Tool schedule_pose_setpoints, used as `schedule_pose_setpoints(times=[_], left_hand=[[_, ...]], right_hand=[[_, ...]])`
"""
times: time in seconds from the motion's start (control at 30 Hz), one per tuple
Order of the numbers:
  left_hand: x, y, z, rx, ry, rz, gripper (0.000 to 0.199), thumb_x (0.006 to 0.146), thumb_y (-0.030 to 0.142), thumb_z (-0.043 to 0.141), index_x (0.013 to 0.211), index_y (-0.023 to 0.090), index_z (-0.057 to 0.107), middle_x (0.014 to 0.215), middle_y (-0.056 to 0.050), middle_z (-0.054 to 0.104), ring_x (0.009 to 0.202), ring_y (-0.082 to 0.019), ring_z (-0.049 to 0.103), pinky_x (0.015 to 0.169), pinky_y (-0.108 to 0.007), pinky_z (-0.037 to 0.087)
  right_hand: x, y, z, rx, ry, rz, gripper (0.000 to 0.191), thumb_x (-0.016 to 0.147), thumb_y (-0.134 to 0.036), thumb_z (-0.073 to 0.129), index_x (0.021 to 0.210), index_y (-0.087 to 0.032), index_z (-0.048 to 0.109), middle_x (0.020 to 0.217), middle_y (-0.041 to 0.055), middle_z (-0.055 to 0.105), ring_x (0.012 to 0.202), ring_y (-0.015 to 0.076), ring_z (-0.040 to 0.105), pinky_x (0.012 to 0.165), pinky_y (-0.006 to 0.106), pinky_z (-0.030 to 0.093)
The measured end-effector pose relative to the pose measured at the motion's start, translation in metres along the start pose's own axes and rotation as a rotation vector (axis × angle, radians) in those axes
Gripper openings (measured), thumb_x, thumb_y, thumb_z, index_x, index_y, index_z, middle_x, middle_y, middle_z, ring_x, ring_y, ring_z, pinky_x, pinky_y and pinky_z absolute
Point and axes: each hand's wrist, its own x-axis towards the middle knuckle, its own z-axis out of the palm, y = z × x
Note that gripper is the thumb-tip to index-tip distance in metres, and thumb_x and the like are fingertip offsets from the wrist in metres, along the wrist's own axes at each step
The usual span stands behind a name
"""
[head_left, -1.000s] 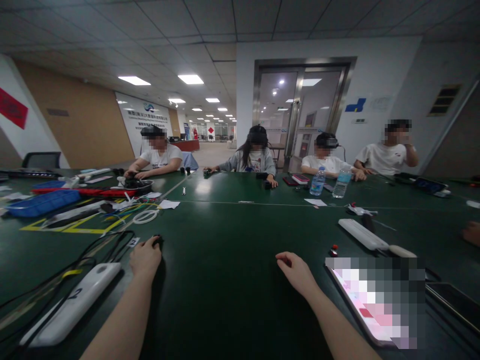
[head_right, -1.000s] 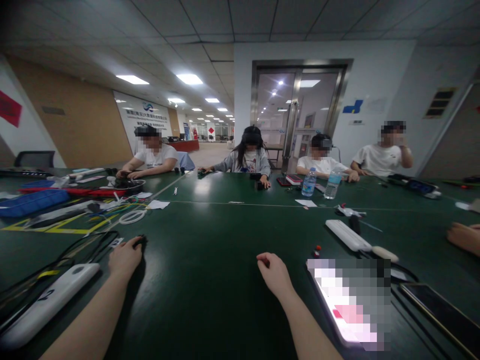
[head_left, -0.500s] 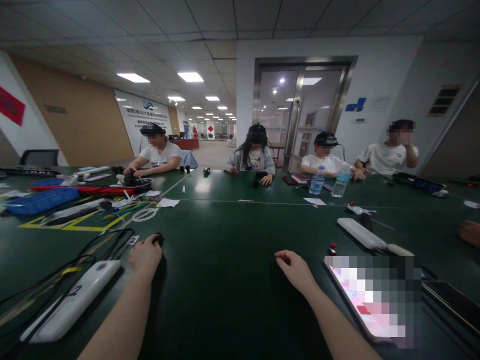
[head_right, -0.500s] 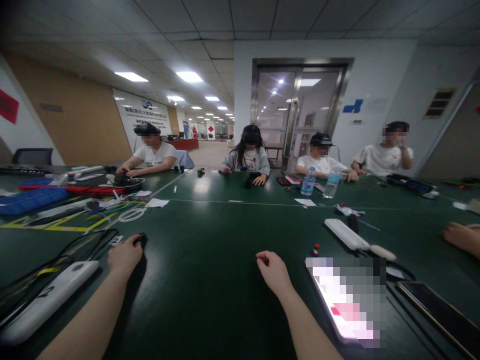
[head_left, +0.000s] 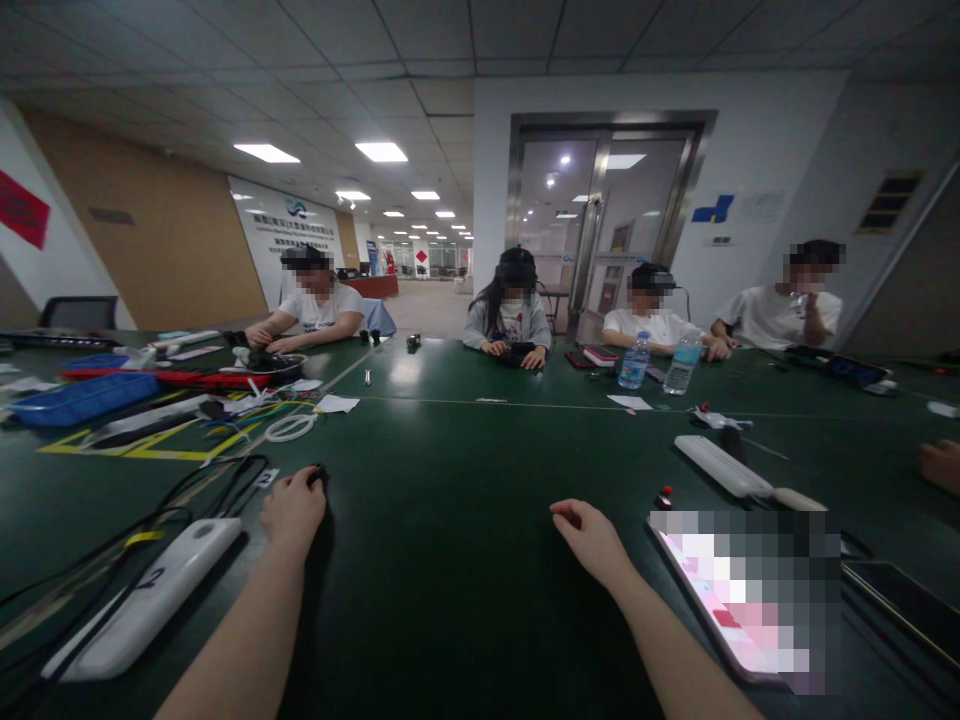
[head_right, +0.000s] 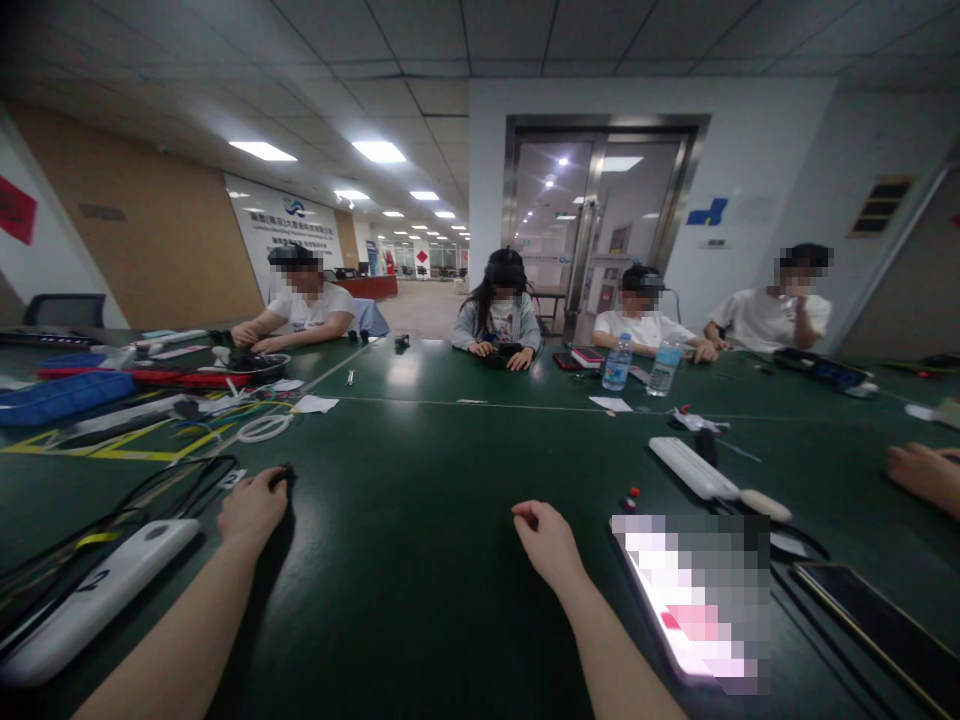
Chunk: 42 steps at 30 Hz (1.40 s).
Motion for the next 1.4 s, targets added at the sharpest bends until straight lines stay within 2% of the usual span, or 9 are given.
schedule_pose_setpoints(times=[0.23,0.43,0.83,1.4], left_hand=[[-0.001,-0.001,0.0,0.01,0.028,0.008,0.043,0.084,0.034,0.035,0.119,0.025,0.058,0.123,-0.012,0.055,0.109,-0.032,0.053,0.084,-0.042,0.045],[-0.001,-0.001,-0.002,0.031,-0.009,0.006,0.045,0.084,0.036,0.034,0.121,0.027,0.056,0.124,-0.013,0.055,0.112,-0.034,0.051,0.084,-0.047,0.043],[-0.005,0.005,-0.01,0.041,-0.08,-0.016,0.047,0.082,0.034,0.036,0.126,0.027,0.052,0.127,-0.013,0.053,0.115,-0.034,0.049,0.088,-0.048,0.041],[-0.006,0.005,-0.006,0.012,-0.026,-0.017,0.043,0.084,0.034,0.037,0.122,0.028,0.055,0.128,-0.012,0.052,0.114,-0.034,0.05,0.088,-0.049,0.042]], right_hand=[[0.003,0.003,0.002,-0.01,0.031,-0.018,0.023,0.081,-0.026,0.051,0.098,-0.02,0.065,0.099,0.0037,0.066,0.094,0.0185,0.061,0.083,0.03,0.046],[0.0,0.0,-0.001,0.012,0.003,-0.003,0.025,0.082,-0.026,0.051,0.102,-0.02,0.064,0.103,0.0042,0.065,0.096,0.0192,0.06,0.084,0.031,0.046],[-0.005,-0.011,-0.005,-0.002,-0.02,0.031,0.025,0.083,-0.024,0.05,0.103,-0.019,0.064,0.105,0.0048,0.064,0.098,0.0185,0.059,0.084,0.03,0.046],[0.001,-0.002,-0.001,-0.034,0.008,-0.006,0.025,0.082,-0.026,0.05,0.1,-0.02,0.065,0.1,0.0046,0.065,0.094,0.0185,0.06,0.08,0.028,0.046]])
